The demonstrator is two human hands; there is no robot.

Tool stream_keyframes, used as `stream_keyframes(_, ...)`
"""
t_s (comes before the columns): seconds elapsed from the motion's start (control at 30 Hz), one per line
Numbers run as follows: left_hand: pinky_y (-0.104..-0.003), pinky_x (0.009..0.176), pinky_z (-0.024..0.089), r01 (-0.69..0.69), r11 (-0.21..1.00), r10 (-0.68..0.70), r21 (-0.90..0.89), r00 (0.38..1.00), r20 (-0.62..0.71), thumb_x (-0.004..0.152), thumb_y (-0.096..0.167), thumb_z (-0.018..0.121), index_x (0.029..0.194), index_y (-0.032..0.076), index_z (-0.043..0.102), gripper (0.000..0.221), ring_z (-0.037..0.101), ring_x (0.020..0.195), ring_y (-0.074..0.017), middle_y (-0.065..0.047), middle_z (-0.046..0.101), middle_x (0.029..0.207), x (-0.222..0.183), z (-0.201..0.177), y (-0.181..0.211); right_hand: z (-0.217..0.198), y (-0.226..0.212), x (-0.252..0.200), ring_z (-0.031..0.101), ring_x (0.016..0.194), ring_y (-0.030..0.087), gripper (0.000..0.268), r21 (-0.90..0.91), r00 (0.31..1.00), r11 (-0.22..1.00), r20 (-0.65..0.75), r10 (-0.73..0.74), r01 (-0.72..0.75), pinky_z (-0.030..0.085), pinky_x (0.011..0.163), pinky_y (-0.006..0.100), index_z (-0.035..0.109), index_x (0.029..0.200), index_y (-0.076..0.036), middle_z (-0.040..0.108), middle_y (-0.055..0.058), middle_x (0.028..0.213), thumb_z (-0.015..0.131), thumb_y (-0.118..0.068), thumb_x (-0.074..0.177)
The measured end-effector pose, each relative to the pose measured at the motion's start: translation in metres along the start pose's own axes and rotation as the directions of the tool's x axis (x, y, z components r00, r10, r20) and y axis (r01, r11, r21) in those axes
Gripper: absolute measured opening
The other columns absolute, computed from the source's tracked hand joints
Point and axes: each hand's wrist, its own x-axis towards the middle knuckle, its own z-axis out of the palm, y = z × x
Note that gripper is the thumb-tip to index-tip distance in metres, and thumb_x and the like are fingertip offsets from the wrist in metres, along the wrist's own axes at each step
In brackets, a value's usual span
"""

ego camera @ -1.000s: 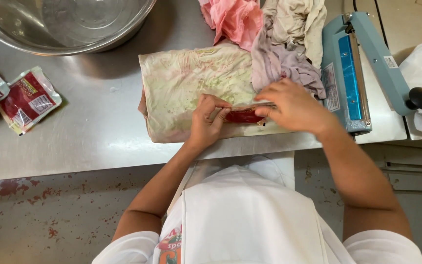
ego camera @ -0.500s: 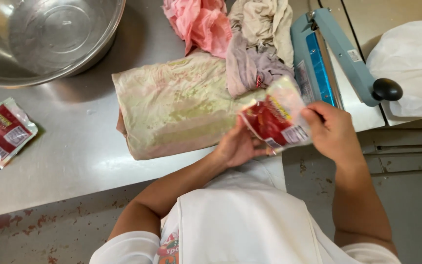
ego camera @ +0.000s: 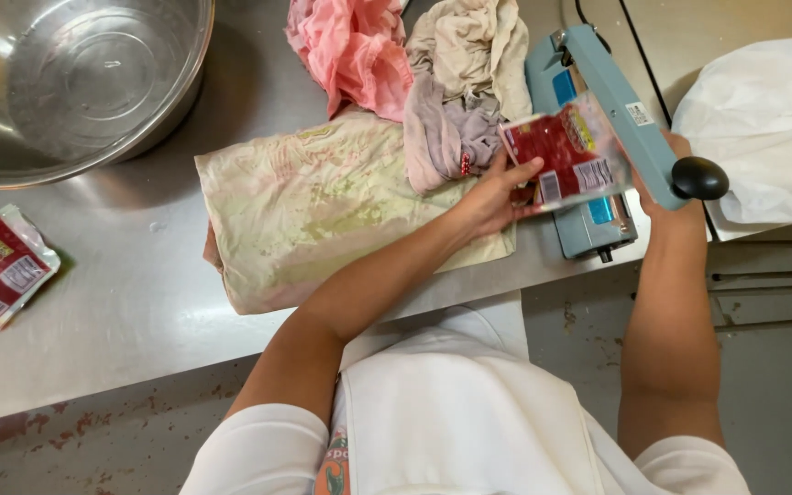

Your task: The person wipes down food packets with a cloth, seals them using a heat-sealer, and places them into a bowl.

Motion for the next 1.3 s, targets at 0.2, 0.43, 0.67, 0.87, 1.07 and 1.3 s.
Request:
stream_keyframes(0.2, -0.045, 0.083, 0.054, -0.082, 0.996, 0.085, 0.047, 0.995, -0.056, 0.085, 0.009, 0.071, 0.148, 0.026, 0.033, 0.075, 0.061, 0.115, -0.0278, -0.008, 0.059, 0.138, 0.028, -0.016, -0.002, 0.075, -0.054, -0.046, 0.060, 0.063, 0.005, 0.025, -0.298, 0.960, 0.943, -0.271, 0.066, -0.149, 0.049, 0.056, 0.020, 0.067, 0.083, -0.025, 0.061, -0.008, 0.073, 0.054, -0.036, 0.102)
stream_keyframes(0.43, -0.046, 0.082, 0.059, -0.104, 0.994, 0.104, 0.025, 0.995, 0.006, 0.086, 0.008, 0.071, 0.151, 0.025, 0.030, 0.078, 0.062, 0.113, -0.0292, -0.007, 0.056, 0.141, 0.029, -0.026, -0.003, 0.161, -0.117, -0.168, 0.053, 0.116, 0.026, 0.062, -0.826, 0.790, 0.315, 0.231, -0.568, 0.468, 0.045, 0.097, 0.038, 0.049, 0.141, -0.003, 0.054, 0.016, 0.129, 0.048, -0.057, 0.110)
stream_keyframes(0.67, -0.048, 0.085, 0.061, -0.115, 0.993, 0.117, -0.032, 0.992, 0.044, 0.086, 0.006, 0.071, 0.158, 0.027, 0.026, 0.087, 0.064, 0.113, -0.0287, -0.008, 0.058, 0.137, 0.026, -0.030, -0.001, 0.156, -0.059, -0.171, 0.045, 0.105, 0.046, 0.033, -0.965, 0.806, -0.117, 0.260, -0.532, 0.234, 0.042, 0.079, 0.056, 0.057, 0.121, 0.005, 0.052, 0.026, 0.115, 0.046, 0.004, 0.090)
stream_keyframes(0.87, -0.042, 0.083, 0.062, -0.112, 0.994, 0.110, 0.020, 0.991, 0.077, 0.085, 0.016, 0.075, 0.159, 0.027, 0.023, 0.091, 0.067, 0.106, -0.0248, -0.008, 0.063, 0.130, 0.022, -0.030, 0.004, 0.141, -0.026, -0.162, 0.049, 0.101, 0.040, 0.027, -0.964, 0.708, -0.075, 0.239, -0.665, 0.254, 0.040, 0.078, 0.051, 0.055, 0.110, 0.003, 0.053, 0.017, 0.109, 0.047, 0.007, 0.084)
stream_keyframes(1.07, -0.045, 0.085, 0.063, -0.124, 0.992, 0.123, 0.020, 0.991, 0.062, 0.083, 0.019, 0.076, 0.160, 0.025, 0.021, 0.094, 0.068, 0.108, -0.0262, -0.012, 0.064, 0.128, 0.025, -0.032, 0.000, 0.141, -0.020, -0.162, 0.050, 0.099, 0.040, 0.024, -0.966, 0.696, -0.051, 0.218, -0.684, 0.252, 0.040, 0.074, 0.051, 0.054, 0.107, 0.002, 0.056, 0.015, 0.108, 0.046, 0.009, 0.085)
stream_keyframes(1.3, -0.044, 0.080, 0.064, -0.132, 0.991, 0.131, 0.031, 0.991, 0.040, 0.079, 0.018, 0.080, 0.160, 0.025, 0.021, 0.101, 0.068, 0.104, -0.0241, -0.010, 0.064, 0.125, 0.031, -0.034, -0.005, 0.136, -0.016, -0.161, 0.051, 0.101, 0.039, 0.024, -0.968, 0.688, -0.067, 0.219, -0.692, 0.241, 0.041, 0.072, 0.051, 0.056, 0.107, 0.002, 0.057, 0.014, 0.108, 0.046, 0.008, 0.085)
